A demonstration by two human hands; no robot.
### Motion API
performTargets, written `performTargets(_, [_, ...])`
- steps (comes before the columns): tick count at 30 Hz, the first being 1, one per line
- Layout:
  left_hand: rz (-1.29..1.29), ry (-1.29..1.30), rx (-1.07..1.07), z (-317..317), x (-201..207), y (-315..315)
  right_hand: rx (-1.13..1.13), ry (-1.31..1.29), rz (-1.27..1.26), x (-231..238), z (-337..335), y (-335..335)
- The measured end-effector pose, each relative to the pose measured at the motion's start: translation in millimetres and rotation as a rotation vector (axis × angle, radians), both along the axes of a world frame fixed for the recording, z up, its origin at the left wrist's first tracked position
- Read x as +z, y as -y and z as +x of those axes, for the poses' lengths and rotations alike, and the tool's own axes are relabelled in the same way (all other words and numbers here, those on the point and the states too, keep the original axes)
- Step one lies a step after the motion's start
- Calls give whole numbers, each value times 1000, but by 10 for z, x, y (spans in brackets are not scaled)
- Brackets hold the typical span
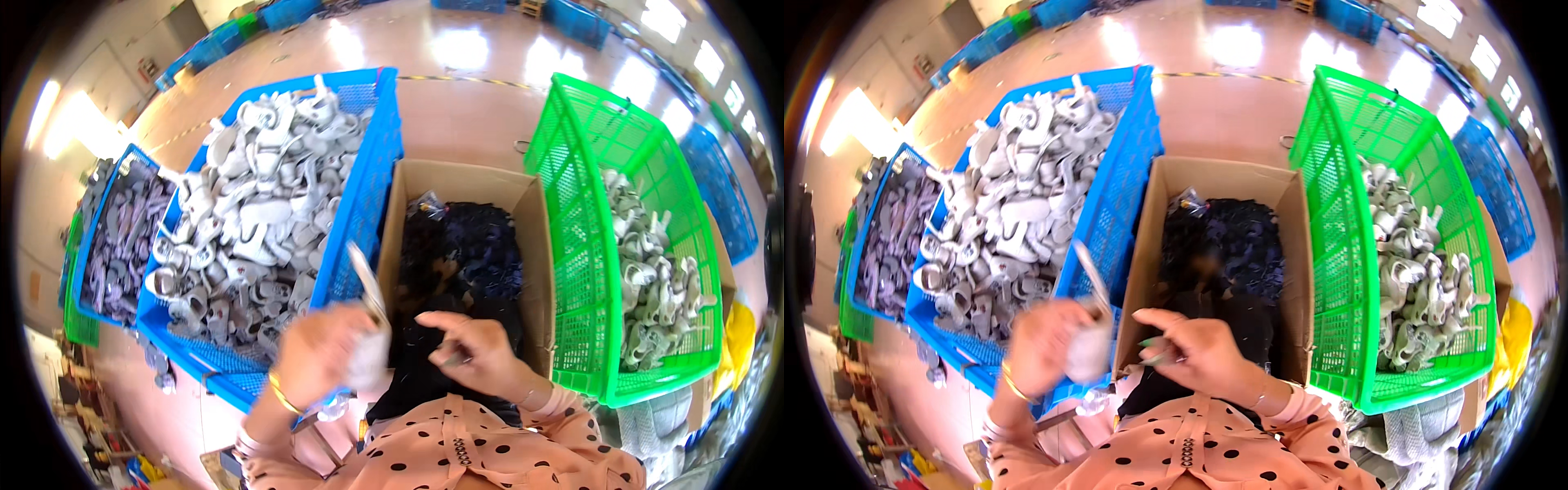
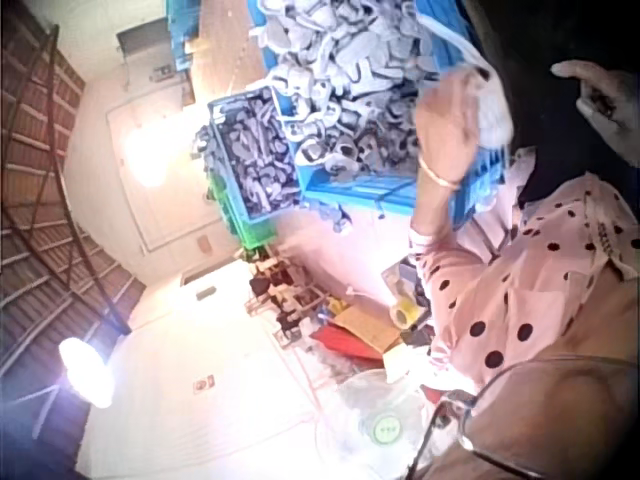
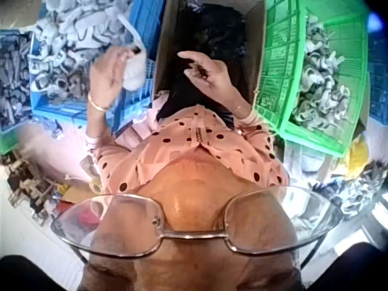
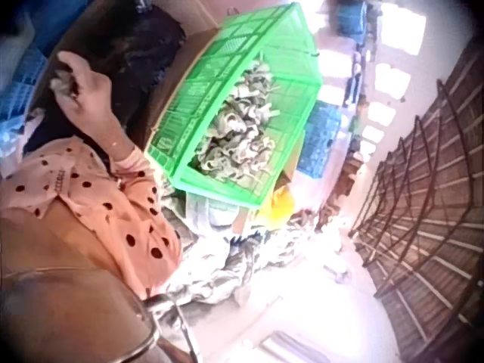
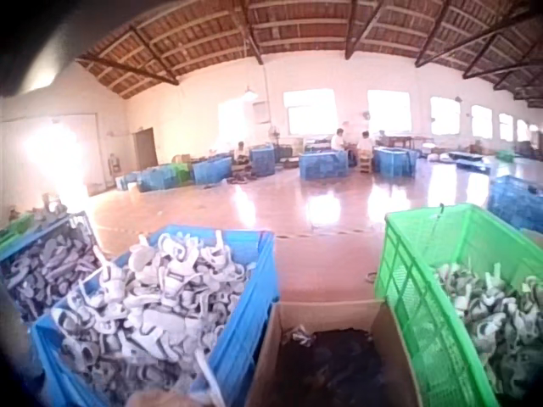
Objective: The person uses scissors to trim excess fabric and threads from the edges of small white baby sandals. They handle the sandals one at a time, turning them to access different sides, and place the finished items into a blue basket.
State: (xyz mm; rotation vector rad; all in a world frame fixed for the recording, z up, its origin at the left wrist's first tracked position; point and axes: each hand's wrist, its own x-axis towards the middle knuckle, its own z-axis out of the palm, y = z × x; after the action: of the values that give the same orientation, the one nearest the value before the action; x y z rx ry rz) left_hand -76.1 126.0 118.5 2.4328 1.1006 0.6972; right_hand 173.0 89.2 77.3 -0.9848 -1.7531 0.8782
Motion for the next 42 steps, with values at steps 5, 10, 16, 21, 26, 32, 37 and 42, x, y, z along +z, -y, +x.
performTargets(5, [-547,347,142,731,-642,581,287,357,-341,-225,165,234])
performTargets(10, [-551,491,140,1082,-968,578,332,-72,-868,-809,474,712])
performTargets(16, [-482,765,-502,1327,-82,354,-23,-560,-1153,-1123,681,1021])
performTargets(21, [-621,1113,-975,1432,514,461,-17,-679,-1277,-1150,642,1118])
performTargets(26, [-402,1274,-1125,1539,571,547,-56,-702,-1381,-1244,595,1187])
performTargets(32, [-526,993,-792,1253,99,496,-199,-792,-1431,-1258,671,1222])
performTargets(37, [-418,266,-49,961,-1085,804,-145,-949,-1403,-1173,630,1330])
performTargets(42, [-732,358,-156,961,-1514,991,-207,-1007,-1366,-1073,496,1462])
